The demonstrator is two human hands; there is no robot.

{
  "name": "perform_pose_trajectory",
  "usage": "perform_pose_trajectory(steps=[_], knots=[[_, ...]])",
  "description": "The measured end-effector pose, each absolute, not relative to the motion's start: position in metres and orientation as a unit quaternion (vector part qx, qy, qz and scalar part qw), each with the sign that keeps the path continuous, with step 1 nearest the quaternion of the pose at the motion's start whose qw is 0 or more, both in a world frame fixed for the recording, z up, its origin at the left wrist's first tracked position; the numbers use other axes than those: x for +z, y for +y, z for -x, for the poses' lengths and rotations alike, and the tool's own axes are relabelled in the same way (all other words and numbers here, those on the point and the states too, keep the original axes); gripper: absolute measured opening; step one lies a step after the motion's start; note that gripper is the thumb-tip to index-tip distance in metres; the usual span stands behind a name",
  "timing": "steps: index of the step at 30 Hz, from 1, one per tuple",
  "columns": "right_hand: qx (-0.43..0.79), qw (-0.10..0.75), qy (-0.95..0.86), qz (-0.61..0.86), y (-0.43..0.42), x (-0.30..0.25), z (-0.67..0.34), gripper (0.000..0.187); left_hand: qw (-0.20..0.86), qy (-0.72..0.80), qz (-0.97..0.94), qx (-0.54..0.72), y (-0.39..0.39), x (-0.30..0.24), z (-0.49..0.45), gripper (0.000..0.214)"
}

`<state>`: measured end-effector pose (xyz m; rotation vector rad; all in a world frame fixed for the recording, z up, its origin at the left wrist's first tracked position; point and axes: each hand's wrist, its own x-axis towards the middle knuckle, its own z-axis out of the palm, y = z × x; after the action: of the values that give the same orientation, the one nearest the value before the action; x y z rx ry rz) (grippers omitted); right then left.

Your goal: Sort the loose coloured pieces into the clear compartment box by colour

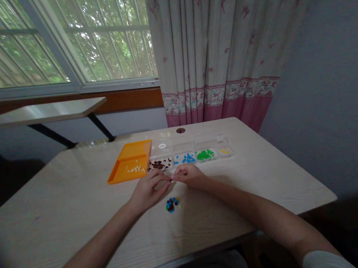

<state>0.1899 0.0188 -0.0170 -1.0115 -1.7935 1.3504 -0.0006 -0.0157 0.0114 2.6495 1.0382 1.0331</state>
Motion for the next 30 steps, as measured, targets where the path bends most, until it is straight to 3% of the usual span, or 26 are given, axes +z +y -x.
perform_pose_trajectory(steps=[7, 14, 19, 30], knots=[[0.500, 0.284, -0.724, 0.381, 0.015, -0.006, -0.196, 0.040, 0.097, 0.361, -0.841, 0.392, -0.011, 0.011, 0.002, 0.011], [0.414, 0.088, -0.861, 0.282, 0.007, 0.016, -0.211, 0.031, 0.057, 0.405, -0.780, 0.474, -0.011, 0.027, 0.010, 0.011], [0.354, 0.076, -0.896, 0.258, 0.005, 0.017, -0.210, 0.026, 0.015, 0.413, -0.751, 0.515, -0.012, 0.026, 0.011, 0.012], [0.345, 0.067, -0.894, 0.277, 0.004, 0.019, -0.209, 0.027, -0.008, 0.410, -0.750, 0.520, -0.011, 0.023, 0.012, 0.011]])
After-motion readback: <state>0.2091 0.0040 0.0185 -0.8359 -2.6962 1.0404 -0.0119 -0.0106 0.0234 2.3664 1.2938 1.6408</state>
